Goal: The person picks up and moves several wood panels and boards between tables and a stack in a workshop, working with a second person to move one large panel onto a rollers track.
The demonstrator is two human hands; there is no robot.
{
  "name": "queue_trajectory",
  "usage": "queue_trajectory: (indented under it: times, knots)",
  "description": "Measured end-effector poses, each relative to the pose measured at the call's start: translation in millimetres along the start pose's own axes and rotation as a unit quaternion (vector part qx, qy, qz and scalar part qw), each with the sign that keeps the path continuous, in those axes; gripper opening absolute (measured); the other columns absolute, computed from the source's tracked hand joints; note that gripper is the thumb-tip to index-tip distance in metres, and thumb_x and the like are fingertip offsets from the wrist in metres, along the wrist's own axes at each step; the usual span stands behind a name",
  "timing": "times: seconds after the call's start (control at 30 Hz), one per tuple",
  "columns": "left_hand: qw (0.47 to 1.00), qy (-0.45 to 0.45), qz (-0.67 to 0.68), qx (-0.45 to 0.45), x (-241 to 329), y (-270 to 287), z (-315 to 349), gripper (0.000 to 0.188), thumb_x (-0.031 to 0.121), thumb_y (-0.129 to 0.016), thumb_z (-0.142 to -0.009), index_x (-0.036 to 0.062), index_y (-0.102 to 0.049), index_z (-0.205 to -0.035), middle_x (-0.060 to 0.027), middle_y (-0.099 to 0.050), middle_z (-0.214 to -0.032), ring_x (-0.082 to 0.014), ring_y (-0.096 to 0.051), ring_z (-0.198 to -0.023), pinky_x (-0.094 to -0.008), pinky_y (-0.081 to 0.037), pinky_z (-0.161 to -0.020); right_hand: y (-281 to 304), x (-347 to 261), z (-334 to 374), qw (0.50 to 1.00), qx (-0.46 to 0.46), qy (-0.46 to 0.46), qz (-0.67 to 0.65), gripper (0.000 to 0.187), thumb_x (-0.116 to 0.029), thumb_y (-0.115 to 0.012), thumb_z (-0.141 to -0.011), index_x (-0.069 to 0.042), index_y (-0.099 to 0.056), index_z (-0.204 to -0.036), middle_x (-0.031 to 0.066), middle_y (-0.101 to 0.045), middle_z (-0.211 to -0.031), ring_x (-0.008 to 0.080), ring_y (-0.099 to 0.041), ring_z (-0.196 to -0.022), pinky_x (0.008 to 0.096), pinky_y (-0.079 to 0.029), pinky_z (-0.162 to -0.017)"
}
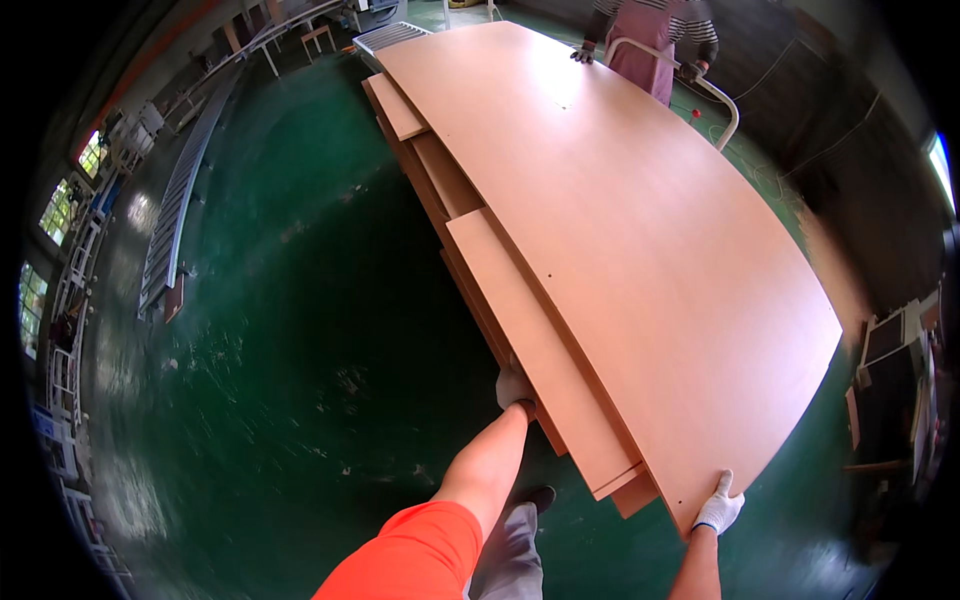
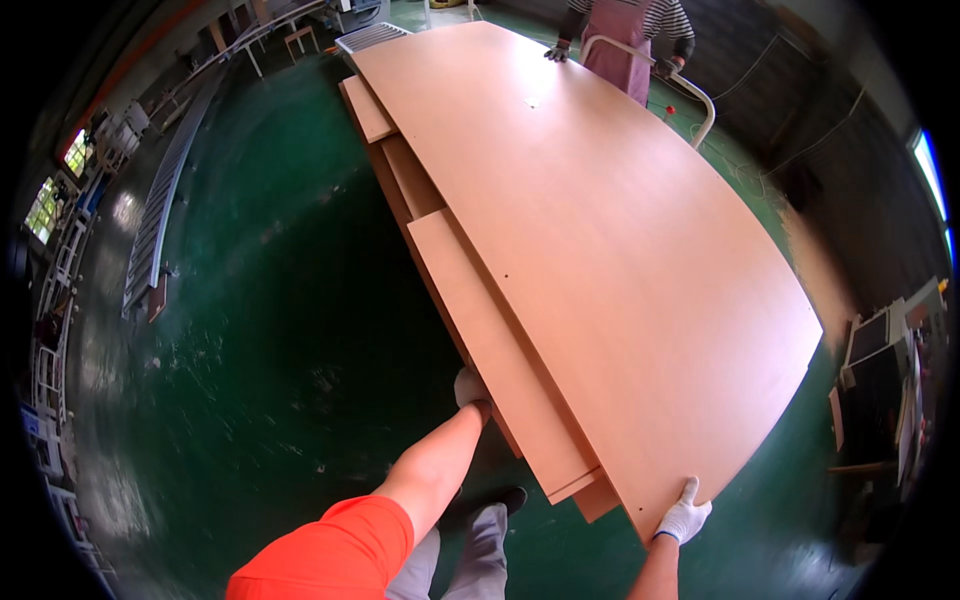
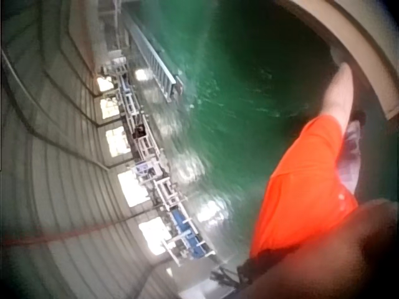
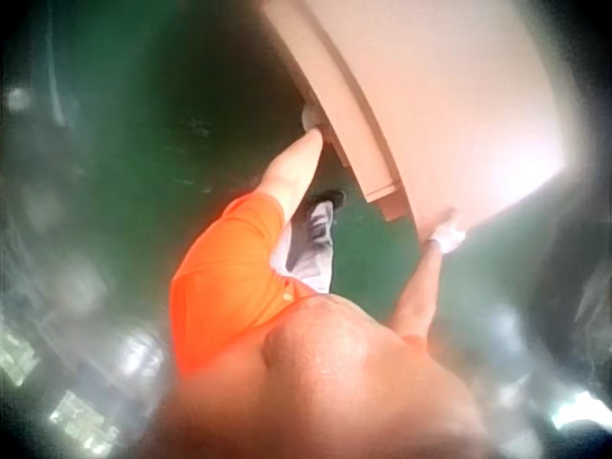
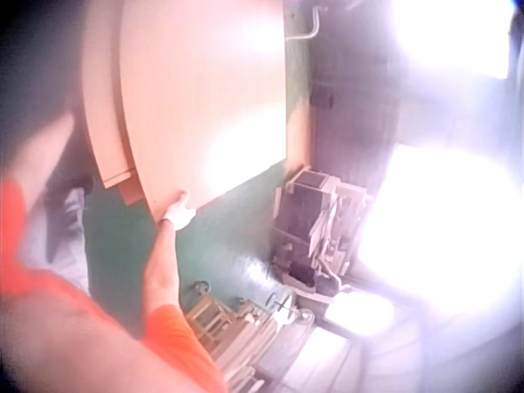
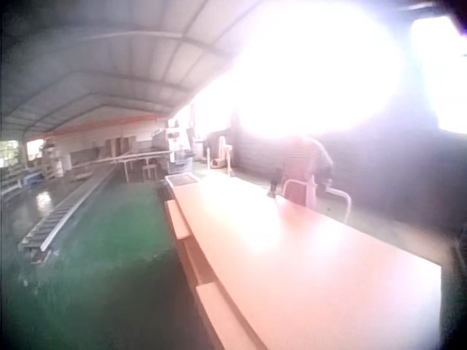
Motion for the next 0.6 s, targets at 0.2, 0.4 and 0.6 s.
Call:
queue_trajectory:
  times: [0.2,0.4,0.6]
  knots:
    - [0.998,-0.045,0.027,0.021,-27.2,-7.9,-20.1,0.077,0.064,-0.032,-0.101,-0.0041,-0.067,-0.089,-0.0295,-0.068,-0.088,-0.0481,-0.066,-0.09,-0.0548,-0.052,-0.072,-5.9,5.7,-11.2,1.0,-0.006,0.02,-0.01,0.083,-0.061,-0.069,-0.087,0.008,-0.055,-0.131,0.0218,-0.067,-0.122,0.0333,-0.065,-0.108,0.0408,-0.05,-0.095]
    - [0.999,-0.042,-0.006,0.029,-32.1,-13.5,-23.4,0.077,0.064,-0.033,-0.101,-0.0041,-0.067,-0.087,-0.0295,-0.068,-0.086,-0.0484,-0.066,-0.087,-0.0557,-0.052,-0.071,0.1,-0.9,-6.2,1.0,0.006,0.011,0.017,0.082,-0.06,-0.068,-0.088,0.01,-0.055,-0.13,0.0221,-0.067,-0.124,0.0339,-0.065,-0.11,0.0406,-0.049,-0.097]
    - [0.992,-0.1,-0.08,-0.014,-6.2,0.3,-6.1,0.082,0.068,-0.031,-0.099,-0.0039,-0.068,-0.088,-0.0291,-0.069,-0.087,-0.0484,-0.066,-0.087,-0.0534,-0.052,-0.071,12.8,-12.5,-4.1,0.999,0.009,-0.008,0.037,0.087,-0.061,-0.068,-0.087,0.01,-0.051,-0.134,0.0243,-0.064,-0.129,0.037,-0.062,-0.118,0.0412,-0.047,-0.101]
Point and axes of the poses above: each hand's wrist, its own z-axis away from the middle knuckle, its own y-axis out of the back of the hand, x = y × z, the point moved 1 cm from there along -z, towards the middle knuckle
